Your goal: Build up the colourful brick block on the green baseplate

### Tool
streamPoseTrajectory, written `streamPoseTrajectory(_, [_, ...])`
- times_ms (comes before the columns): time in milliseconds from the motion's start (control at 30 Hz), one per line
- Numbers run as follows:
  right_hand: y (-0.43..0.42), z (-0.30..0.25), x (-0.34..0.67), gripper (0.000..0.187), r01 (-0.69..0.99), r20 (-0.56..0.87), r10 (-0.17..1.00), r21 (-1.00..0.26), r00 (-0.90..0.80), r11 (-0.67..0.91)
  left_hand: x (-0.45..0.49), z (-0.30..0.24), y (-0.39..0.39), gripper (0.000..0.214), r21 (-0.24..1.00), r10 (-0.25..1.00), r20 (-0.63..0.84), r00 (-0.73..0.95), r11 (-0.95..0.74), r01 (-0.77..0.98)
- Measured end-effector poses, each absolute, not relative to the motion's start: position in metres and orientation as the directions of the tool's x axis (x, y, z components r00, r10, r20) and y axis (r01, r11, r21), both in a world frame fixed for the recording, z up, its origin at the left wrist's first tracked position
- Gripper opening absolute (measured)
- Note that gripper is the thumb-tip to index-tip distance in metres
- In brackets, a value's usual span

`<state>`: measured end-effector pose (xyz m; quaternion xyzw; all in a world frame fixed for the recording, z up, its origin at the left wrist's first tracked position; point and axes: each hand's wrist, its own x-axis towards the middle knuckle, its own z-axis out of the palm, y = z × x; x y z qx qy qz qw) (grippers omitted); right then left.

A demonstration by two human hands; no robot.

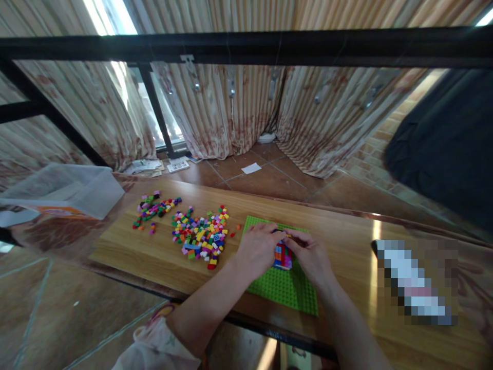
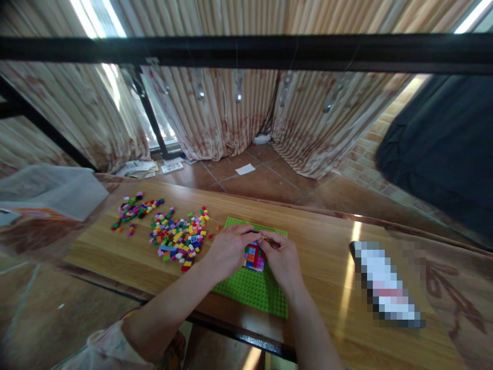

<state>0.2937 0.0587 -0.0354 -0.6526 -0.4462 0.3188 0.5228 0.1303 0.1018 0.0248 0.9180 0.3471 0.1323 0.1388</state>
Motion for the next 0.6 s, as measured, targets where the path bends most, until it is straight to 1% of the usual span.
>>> streamPoseTrajectory(133, [0.058,-0.034,0.294,0.037,0.274,0.062,0.918,-0.960,0.392,-0.052,0.130,0.016,0.097,0.037,0.371,0.679,0.203,0.706,-0.720,0.586])
streamPoseTrajectory(267, [0.056,-0.029,0.294,0.046,0.268,0.019,0.915,-0.958,0.402,-0.098,0.124,0.010,0.100,0.044,0.445,0.674,0.249,0.696,-0.718,0.536])
streamPoseTrajectory(367, [0.054,-0.021,0.294,0.050,0.263,-0.002,0.889,-0.955,0.457,-0.138,0.113,0.016,0.113,0.047,0.492,0.727,0.280,0.628,-0.670,0.556])
streamPoseTrajectory(400, [0.053,-0.018,0.294,0.049,0.266,-0.004,0.877,-0.952,0.480,-0.150,0.107,0.019,0.119,0.045,0.500,0.762,0.271,0.588,-0.634,0.590])
streamPoseTrajectory(467, [0.052,-0.014,0.295,0.045,0.275,0.000,0.846,-0.946,0.534,-0.174,0.094,0.025,0.131,0.037,0.492,0.851,0.204,0.484,-0.517,0.701])
streamPoseTrajectory(533, [0.050,-0.012,0.296,0.041,0.285,0.006,0.818,-0.939,0.575,-0.194,0.081,0.028,0.140,0.028,0.441,0.915,0.100,0.392,-0.394,0.806])
streamPoseTrajectory(600, [0.049,-0.012,0.297,0.039,0.293,0.010,0.809,-0.935,0.587,-0.201,0.073,0.027,0.145,0.022,0.384,0.937,0.031,0.349,-0.333,0.861])
